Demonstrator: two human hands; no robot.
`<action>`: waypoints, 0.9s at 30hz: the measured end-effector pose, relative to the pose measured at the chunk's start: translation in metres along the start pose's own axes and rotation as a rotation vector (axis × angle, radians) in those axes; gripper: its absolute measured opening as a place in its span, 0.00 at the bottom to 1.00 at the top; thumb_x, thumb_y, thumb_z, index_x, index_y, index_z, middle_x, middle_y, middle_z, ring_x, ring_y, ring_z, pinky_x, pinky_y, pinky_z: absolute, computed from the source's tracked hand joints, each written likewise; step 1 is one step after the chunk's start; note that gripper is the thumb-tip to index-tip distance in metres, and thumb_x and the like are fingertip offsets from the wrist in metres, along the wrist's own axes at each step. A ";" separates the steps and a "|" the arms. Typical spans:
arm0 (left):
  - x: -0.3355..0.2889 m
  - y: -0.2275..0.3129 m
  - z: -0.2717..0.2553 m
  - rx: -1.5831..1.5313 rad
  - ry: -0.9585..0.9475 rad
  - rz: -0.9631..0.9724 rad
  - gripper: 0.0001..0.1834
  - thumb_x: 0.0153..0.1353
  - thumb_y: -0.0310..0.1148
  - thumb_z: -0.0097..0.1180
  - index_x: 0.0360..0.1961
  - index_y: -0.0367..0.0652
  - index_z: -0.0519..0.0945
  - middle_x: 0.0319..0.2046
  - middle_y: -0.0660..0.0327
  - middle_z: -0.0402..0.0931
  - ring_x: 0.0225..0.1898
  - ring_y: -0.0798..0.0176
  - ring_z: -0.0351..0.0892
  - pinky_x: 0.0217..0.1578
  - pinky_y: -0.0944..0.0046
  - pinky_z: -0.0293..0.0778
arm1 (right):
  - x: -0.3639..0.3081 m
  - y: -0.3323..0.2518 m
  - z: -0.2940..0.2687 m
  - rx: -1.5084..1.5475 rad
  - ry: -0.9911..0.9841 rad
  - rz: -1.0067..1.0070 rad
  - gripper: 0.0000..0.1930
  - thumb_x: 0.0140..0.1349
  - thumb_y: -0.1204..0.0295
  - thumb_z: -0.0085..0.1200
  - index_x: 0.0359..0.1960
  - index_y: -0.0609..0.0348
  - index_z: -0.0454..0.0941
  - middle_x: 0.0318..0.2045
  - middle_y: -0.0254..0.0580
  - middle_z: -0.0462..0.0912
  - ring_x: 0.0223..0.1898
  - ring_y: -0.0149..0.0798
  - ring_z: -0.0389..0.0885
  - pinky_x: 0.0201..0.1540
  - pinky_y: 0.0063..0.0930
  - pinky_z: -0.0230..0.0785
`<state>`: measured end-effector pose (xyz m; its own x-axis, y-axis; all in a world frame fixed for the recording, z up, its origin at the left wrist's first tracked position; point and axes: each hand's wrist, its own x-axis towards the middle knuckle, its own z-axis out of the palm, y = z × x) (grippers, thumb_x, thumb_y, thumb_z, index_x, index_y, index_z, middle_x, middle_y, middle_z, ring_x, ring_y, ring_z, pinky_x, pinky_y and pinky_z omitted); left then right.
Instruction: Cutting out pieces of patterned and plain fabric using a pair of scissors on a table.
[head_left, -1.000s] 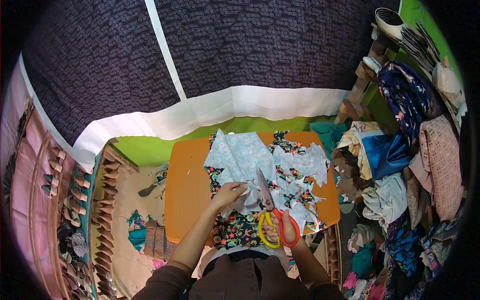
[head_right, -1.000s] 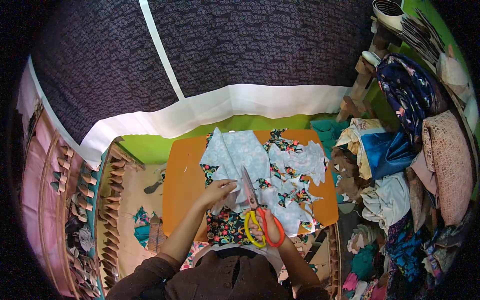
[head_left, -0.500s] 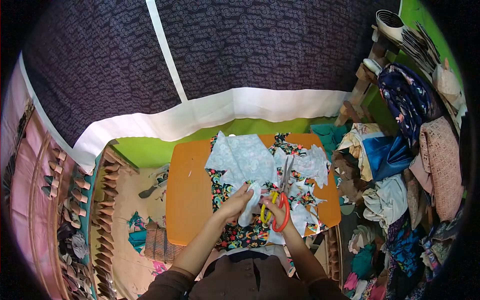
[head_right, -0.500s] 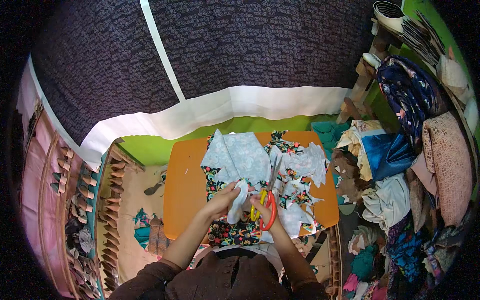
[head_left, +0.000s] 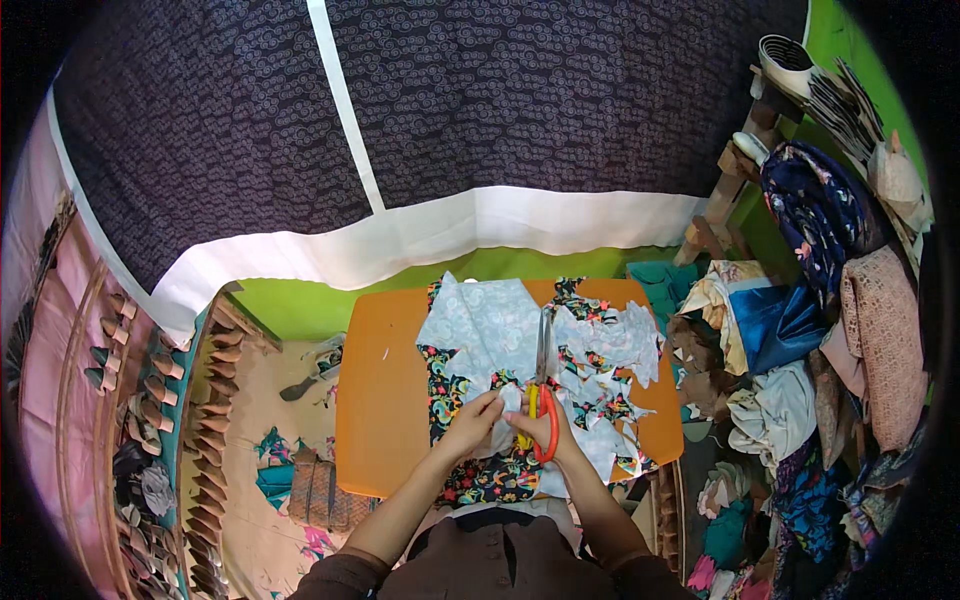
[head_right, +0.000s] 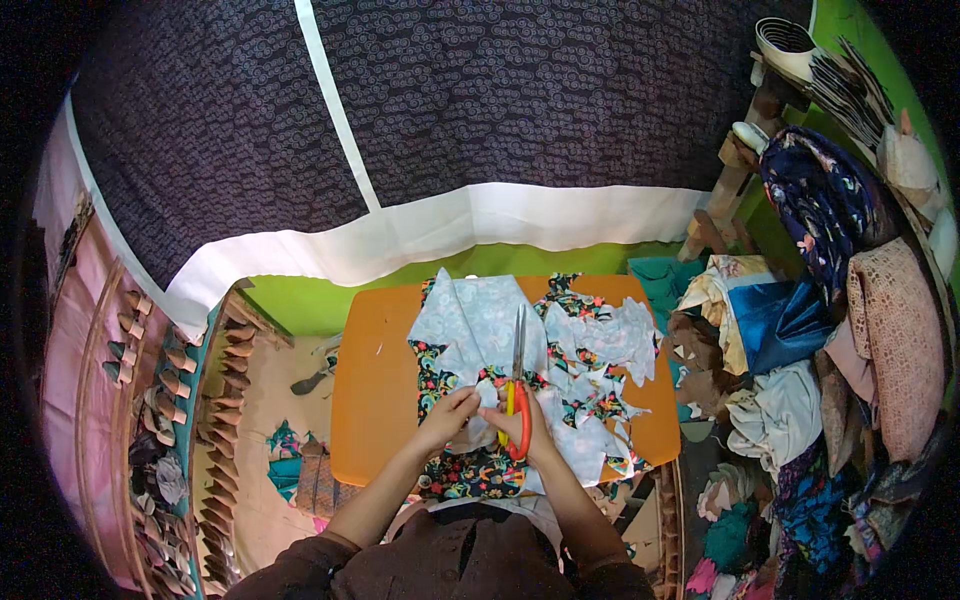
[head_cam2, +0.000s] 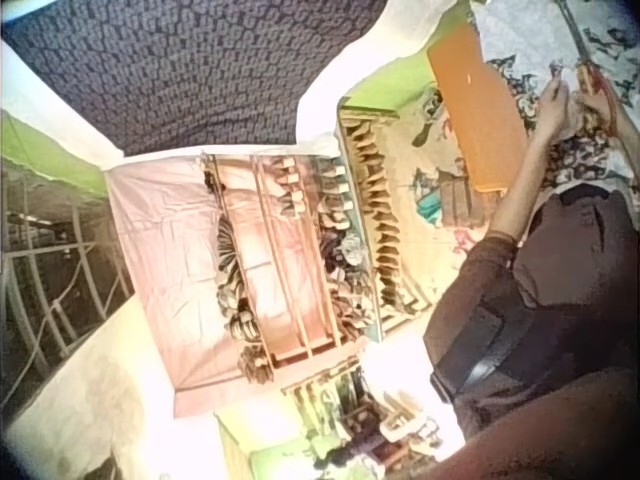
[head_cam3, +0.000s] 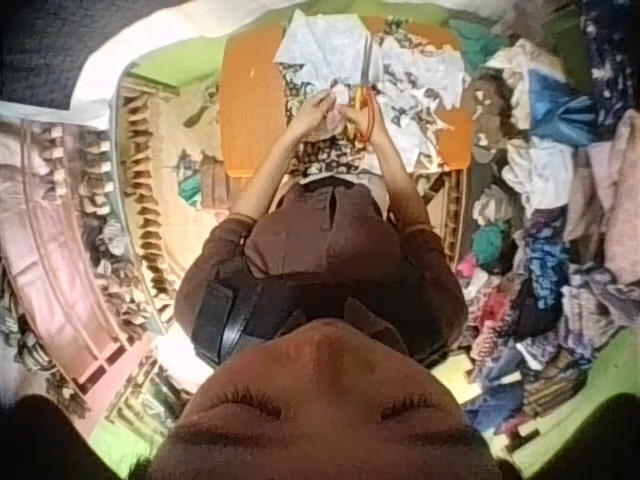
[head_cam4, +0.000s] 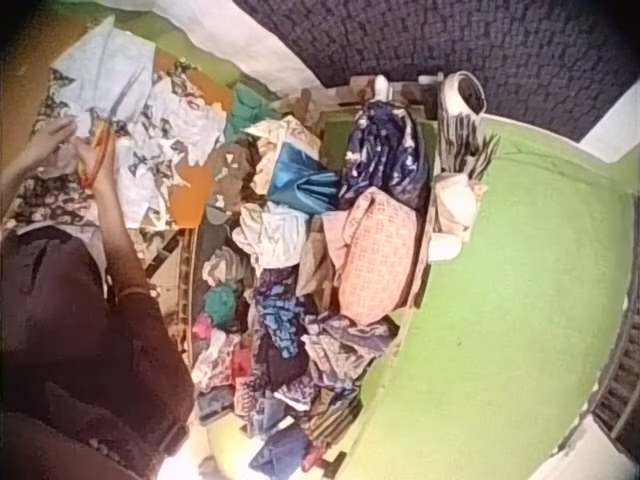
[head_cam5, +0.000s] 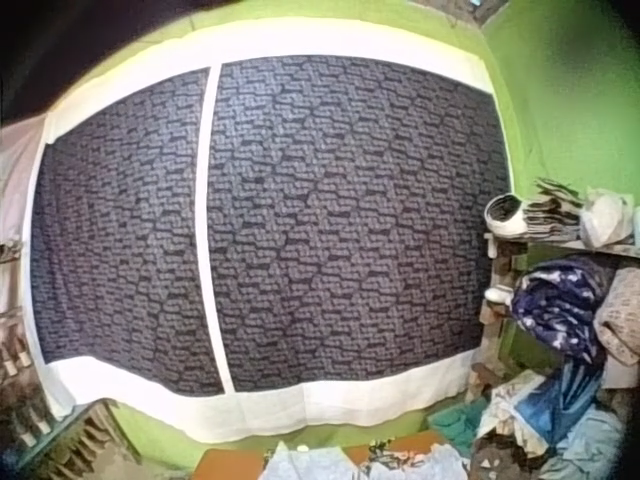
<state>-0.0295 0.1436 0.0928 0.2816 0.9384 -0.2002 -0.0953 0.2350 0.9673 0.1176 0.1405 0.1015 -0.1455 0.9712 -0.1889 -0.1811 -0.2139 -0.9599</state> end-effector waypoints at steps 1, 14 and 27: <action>-0.002 0.003 0.000 0.095 0.051 -0.085 0.12 0.62 0.36 0.40 0.37 0.40 0.73 0.26 0.68 0.70 0.28 0.78 0.66 0.27 0.76 0.62 | 0.001 0.000 -0.003 -0.062 0.010 0.009 0.21 0.46 0.78 0.58 0.43 0.61 0.65 0.28 0.33 0.71 0.30 0.26 0.70 0.31 0.18 0.64; -0.012 0.033 0.005 -0.127 0.060 -0.413 0.12 0.58 0.40 0.49 0.28 0.42 0.74 0.21 0.66 0.73 0.22 0.74 0.70 0.24 0.74 0.65 | 0.024 -0.027 -0.022 -0.283 0.015 -0.173 0.21 0.50 0.71 0.57 0.44 0.62 0.65 0.25 0.34 0.74 0.18 0.22 0.67 0.18 0.15 0.59; 0.017 0.023 0.007 -1.221 -0.038 -0.002 0.18 0.64 0.38 0.34 0.51 0.40 0.64 0.50 0.56 0.67 0.52 0.60 0.65 0.54 0.61 0.60 | 0.023 -0.020 -0.009 0.546 0.096 0.194 0.07 0.53 0.73 0.53 0.28 0.57 0.66 0.15 0.31 0.67 0.13 0.25 0.63 0.16 0.19 0.57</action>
<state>-0.0197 0.1632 0.1123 0.3090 0.9344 -0.1772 -0.9231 0.3395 0.1805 0.1268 0.1682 0.1144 -0.1417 0.9085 -0.3932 -0.6386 -0.3874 -0.6649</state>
